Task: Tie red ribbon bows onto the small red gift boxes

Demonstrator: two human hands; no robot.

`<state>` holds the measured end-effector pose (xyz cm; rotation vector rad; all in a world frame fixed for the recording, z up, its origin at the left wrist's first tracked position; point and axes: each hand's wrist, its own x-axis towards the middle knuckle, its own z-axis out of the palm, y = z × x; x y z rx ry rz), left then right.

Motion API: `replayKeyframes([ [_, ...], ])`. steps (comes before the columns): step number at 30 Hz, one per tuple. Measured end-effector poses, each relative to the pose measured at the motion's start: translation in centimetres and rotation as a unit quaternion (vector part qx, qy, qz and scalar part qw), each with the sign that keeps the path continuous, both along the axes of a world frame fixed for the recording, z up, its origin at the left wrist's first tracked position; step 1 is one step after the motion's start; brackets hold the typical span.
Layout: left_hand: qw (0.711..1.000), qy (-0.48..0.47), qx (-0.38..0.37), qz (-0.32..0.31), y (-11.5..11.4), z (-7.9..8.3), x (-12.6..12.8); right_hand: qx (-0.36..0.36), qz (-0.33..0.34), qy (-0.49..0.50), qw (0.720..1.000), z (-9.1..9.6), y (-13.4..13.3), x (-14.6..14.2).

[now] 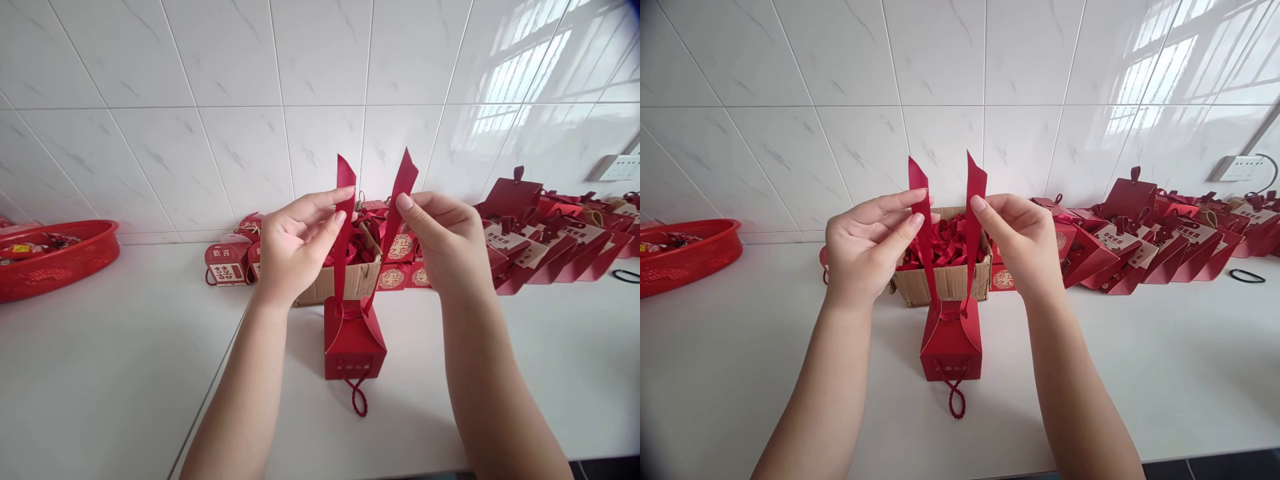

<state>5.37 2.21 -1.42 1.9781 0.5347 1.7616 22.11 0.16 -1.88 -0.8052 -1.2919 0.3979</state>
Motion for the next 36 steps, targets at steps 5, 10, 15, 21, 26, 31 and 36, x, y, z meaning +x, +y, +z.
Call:
replayKeyframes([
  [5, 1.000, 0.004, 0.006, 0.003, 0.03, 0.05, 0.11, -0.010, 0.031, 0.006, 0.999, 0.02, -0.10, -0.12],
  [10, 1.000, -0.014, 0.010, -0.005, 0.20, 0.06, 0.09, -0.008, 0.059, -0.004, 0.998, -0.06, -0.17, -0.10],
  [15, 0.999, -0.029, 0.033, -0.020, 0.50, -0.17, 0.00, 0.021, 0.058, 0.001, 0.998, -0.06, -0.29, -0.07],
  [21, 0.998, -0.037, 0.049, -0.007, 0.39, -0.13, 0.07, 0.040, 0.048, -0.013, 0.998, -0.09, -0.26, 0.10],
  [26, 0.998, -0.058, 0.035, 0.009, 0.47, -0.14, 0.18, 0.047, 0.036, -0.018, 0.998, -0.33, 0.07, 0.32],
  [31, 0.998, -0.048, 0.027, 0.007, 0.44, -0.13, 0.18, 0.040, 0.040, 0.002, 0.998, -0.33, 0.21, 0.17],
  [36, 0.999, -0.041, 0.010, -0.014, 0.23, -0.02, 0.40, 0.028, 0.057, 0.017, 0.998, -0.32, 0.18, -0.09],
])
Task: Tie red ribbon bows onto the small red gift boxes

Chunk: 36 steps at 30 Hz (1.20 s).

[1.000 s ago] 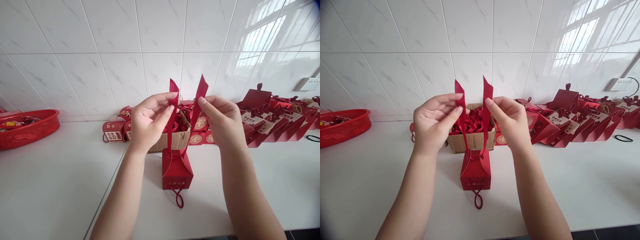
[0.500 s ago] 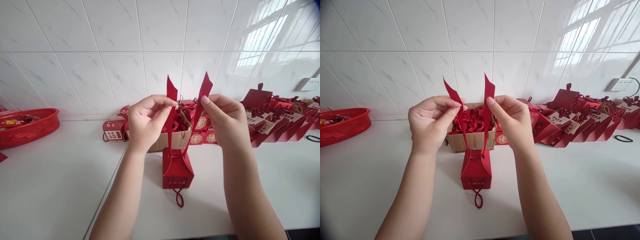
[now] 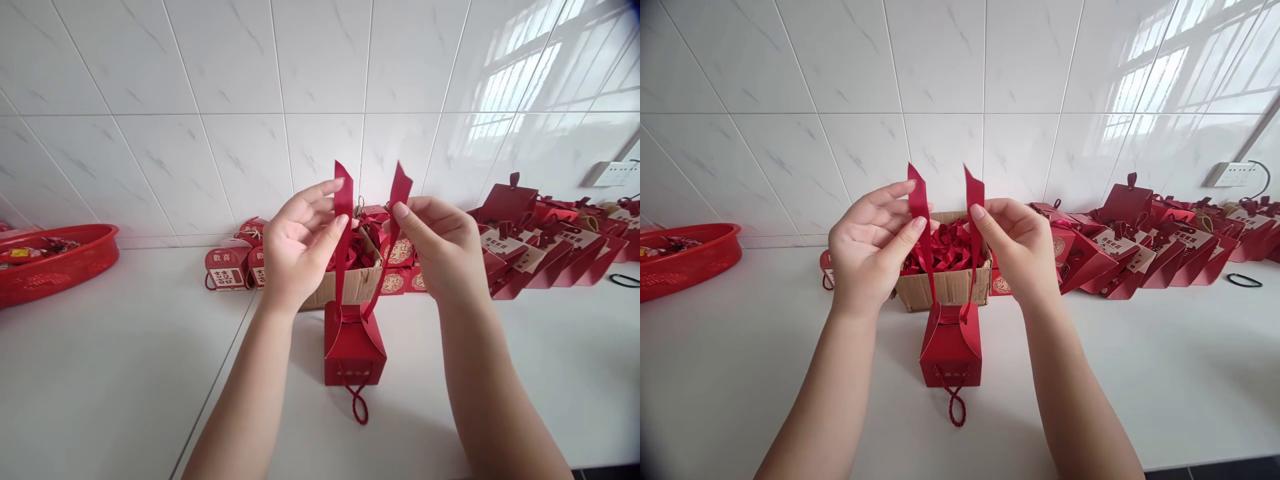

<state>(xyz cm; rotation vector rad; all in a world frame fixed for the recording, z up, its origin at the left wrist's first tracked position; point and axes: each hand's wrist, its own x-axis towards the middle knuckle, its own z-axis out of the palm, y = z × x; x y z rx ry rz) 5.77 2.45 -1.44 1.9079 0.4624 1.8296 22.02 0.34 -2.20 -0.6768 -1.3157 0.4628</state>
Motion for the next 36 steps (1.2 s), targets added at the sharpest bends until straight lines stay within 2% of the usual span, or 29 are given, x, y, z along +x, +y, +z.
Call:
replayKeyframes([
  [6, 0.998, -0.020, -0.040, -0.034, -0.1, 0.0, 0.1, -0.003, 0.005, 0.008, 1.000, 0.0, -0.1, -0.2],
  [17, 0.999, 0.016, -0.034, -0.026, -0.9, 0.2, 0.6, 0.008, 0.064, 0.012, 0.998, -0.2, -0.5, -1.1],
  [25, 0.996, 0.030, -0.074, -0.049, -1.0, 0.4, 0.5, 0.033, 0.085, -0.008, 0.996, -0.2, -0.7, -1.5],
  [36, 0.999, 0.029, -0.036, -0.003, -0.8, 0.1, 0.5, 0.028, 0.078, -0.049, 0.995, -0.5, -0.3, -1.3],
])
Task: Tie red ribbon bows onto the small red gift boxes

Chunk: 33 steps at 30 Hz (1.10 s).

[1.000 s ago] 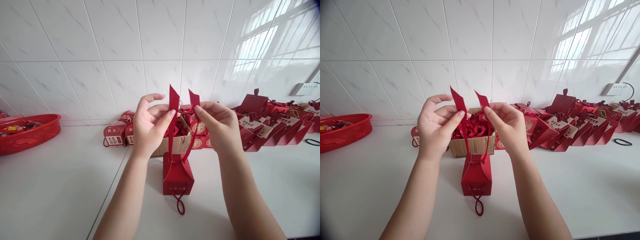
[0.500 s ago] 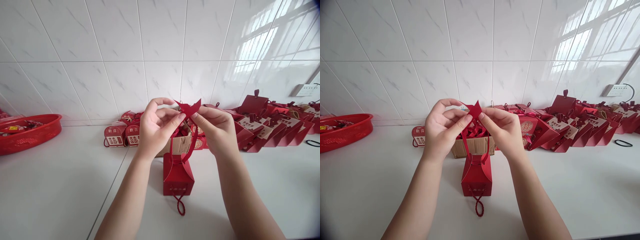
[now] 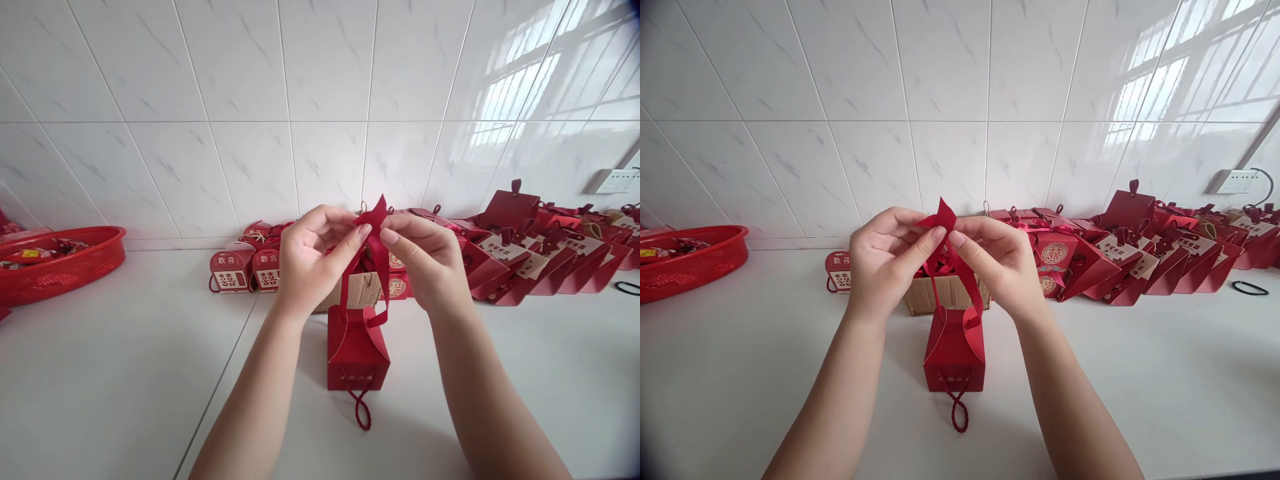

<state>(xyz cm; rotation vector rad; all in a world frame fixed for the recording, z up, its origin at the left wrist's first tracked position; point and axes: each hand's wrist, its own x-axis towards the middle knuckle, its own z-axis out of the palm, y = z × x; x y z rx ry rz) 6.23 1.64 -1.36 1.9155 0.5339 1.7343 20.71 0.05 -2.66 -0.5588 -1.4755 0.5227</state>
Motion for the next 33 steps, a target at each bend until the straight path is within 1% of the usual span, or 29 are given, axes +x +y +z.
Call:
replayKeyframes([
  [5, 1.000, 0.013, 0.015, 0.007, 0.1, 0.0, -0.1, 0.007, 0.031, 0.004, 0.999, 0.2, -0.2, -0.3],
  [8, 1.000, 0.016, 0.022, 0.008, 0.1, 0.0, -0.1, 0.015, 0.033, -0.001, 0.999, 0.2, 0.0, -0.3],
  [10, 1.000, 0.018, 0.021, 0.010, 0.1, 0.0, -0.1, 0.003, 0.037, -0.002, 0.999, 0.1, 0.2, -0.1],
  [12, 1.000, 0.023, 0.015, 0.004, 0.1, 0.0, 0.0, -0.015, 0.056, -0.005, 0.998, 0.0, 0.4, 0.2],
  [15, 0.999, 0.033, -0.007, -0.028, 0.0, 0.1, -0.2, -0.025, 0.088, -0.005, 0.996, -0.1, 0.6, 0.5],
  [17, 0.996, 0.056, -0.035, -0.058, 0.1, 0.3, -0.4, -0.026, 0.087, -0.006, 0.996, -0.1, 0.7, 0.6],
  [20, 0.983, 0.130, -0.078, -0.106, 0.2, 0.4, -0.9, -0.031, 0.074, -0.014, 0.997, 0.0, 0.6, 0.7],
  [22, 0.970, 0.177, -0.097, -0.133, 0.2, 0.5, -1.2, -0.036, 0.076, -0.022, 0.996, 0.1, 0.5, 0.8],
  [24, 0.961, 0.202, -0.110, -0.152, 0.2, 0.6, -1.3, -0.036, 0.087, -0.031, 0.995, 0.1, 0.4, 1.1],
  [26, 0.958, 0.207, -0.123, -0.157, 0.2, 0.7, -1.3, -0.021, 0.097, -0.042, 0.994, 0.2, 0.4, 1.5],
  [28, 0.958, 0.207, -0.134, -0.149, 0.1, 0.8, -1.3, 0.010, 0.089, -0.068, 0.994, 0.3, 0.2, 1.9],
  [29, 0.958, 0.208, -0.137, -0.142, 0.1, 0.8, -1.4, 0.028, 0.075, -0.090, 0.993, 0.4, 0.1, 2.1],
  [33, 0.964, 0.209, -0.127, -0.107, 0.5, 0.5, -1.6, 0.097, -0.014, -0.196, 0.976, 0.7, -0.6, 2.4],
])
